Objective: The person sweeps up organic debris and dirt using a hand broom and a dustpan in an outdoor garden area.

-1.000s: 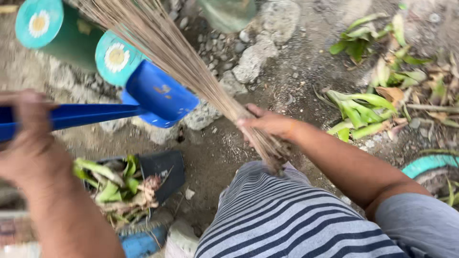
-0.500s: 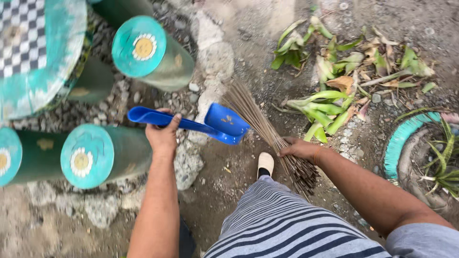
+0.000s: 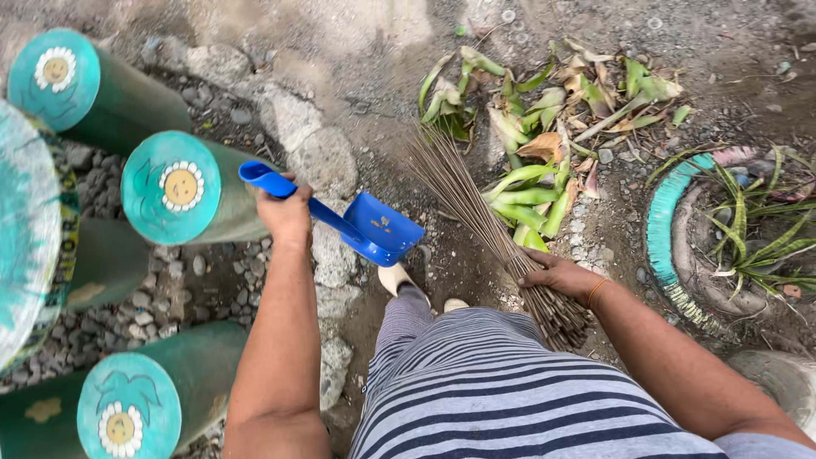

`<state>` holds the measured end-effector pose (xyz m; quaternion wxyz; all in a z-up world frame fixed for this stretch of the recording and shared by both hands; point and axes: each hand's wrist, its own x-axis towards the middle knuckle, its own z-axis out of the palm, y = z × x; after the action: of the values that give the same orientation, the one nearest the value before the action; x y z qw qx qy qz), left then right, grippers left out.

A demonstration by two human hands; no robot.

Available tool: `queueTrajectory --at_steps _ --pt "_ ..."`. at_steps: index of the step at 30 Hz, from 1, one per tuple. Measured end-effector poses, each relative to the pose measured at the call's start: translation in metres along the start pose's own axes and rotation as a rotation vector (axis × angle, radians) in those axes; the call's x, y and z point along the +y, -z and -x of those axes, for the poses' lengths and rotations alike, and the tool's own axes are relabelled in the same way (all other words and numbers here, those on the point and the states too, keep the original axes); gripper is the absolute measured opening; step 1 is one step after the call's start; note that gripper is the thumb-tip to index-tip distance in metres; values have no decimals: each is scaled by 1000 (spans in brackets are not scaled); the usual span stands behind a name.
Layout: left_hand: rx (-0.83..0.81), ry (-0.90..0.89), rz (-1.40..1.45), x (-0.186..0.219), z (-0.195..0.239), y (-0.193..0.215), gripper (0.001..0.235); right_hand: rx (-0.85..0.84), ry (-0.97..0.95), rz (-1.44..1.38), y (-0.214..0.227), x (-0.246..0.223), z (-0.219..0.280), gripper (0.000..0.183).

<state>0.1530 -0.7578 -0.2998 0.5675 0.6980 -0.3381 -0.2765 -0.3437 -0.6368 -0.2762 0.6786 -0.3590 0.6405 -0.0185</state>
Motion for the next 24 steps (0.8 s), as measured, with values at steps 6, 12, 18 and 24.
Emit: queueTrajectory --at_steps 6,12,18,24 --pt "-61 -117 -97 7 -93 -67 38 108 83 20 20 -7 -72 92" --pt "-133 -115 -123 -23 -213 -124 36 242 52 -3 30 -79 -141 97" --pt "-255 -24 -89 -62 -309 -192 39 346 15 -183 20 -144 -212 98" --pt "-278 -7 -18 -80 -348 -255 39 351 -88 -96 45 -206 -229 96"
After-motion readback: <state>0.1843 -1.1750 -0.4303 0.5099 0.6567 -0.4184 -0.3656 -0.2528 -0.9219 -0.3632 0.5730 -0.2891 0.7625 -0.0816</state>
